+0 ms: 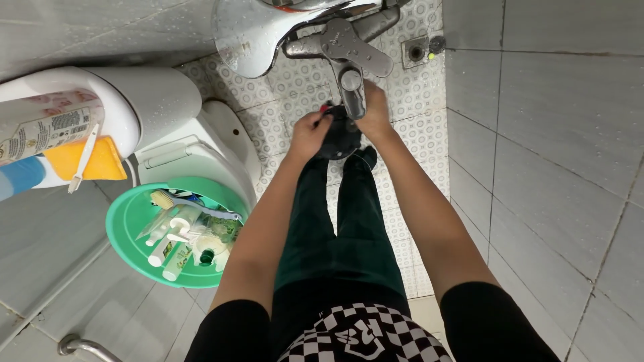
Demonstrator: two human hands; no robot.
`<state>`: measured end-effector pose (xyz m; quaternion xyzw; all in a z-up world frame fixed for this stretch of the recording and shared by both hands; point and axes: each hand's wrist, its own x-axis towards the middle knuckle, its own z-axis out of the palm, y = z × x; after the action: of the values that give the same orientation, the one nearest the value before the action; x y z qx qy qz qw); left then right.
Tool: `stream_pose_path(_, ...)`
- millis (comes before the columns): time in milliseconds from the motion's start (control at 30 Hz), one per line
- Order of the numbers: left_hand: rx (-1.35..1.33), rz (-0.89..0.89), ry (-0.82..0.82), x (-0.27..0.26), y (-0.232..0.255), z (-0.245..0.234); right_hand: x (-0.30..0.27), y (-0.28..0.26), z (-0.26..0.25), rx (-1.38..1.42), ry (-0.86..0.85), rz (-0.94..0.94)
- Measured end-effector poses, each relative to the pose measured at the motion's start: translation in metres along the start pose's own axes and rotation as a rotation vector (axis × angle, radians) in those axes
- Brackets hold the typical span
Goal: Remove, wash, and reinstall suction-cup bathroom organizers in a bathroom.
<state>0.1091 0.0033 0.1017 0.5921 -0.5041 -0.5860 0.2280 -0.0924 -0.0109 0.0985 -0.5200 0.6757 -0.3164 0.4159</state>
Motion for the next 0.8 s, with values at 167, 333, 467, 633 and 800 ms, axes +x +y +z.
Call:
stream_pose_path(167,0.164,0.147,-0.071,0.040,0.019,0.041,-0.016,-0.085,-0.061,0.032,0.246,0.002)
stream_pose_path(333,0.203,0.043,-0.135,0.046,0.059,0.052,-0.025,-0.106,-0.078,0.024,0.300,-0.037)
stream_pose_path(467,0.207,0.119,-0.070,0.044,0.030,0.043,-0.013,-0.054,-0.042,0.247,0.201,0.106)
stream_pose_path(633,0.244,0.113,0.069,0.010,0.012,0.010,0.004,-0.027,0.008,0.766,-0.047,0.469)
stream_pose_path(800,0.175,0.023,0.208,-0.025,-0.004,-0.011,0.018,-0.001,0.027,0.290,-0.048,0.046)
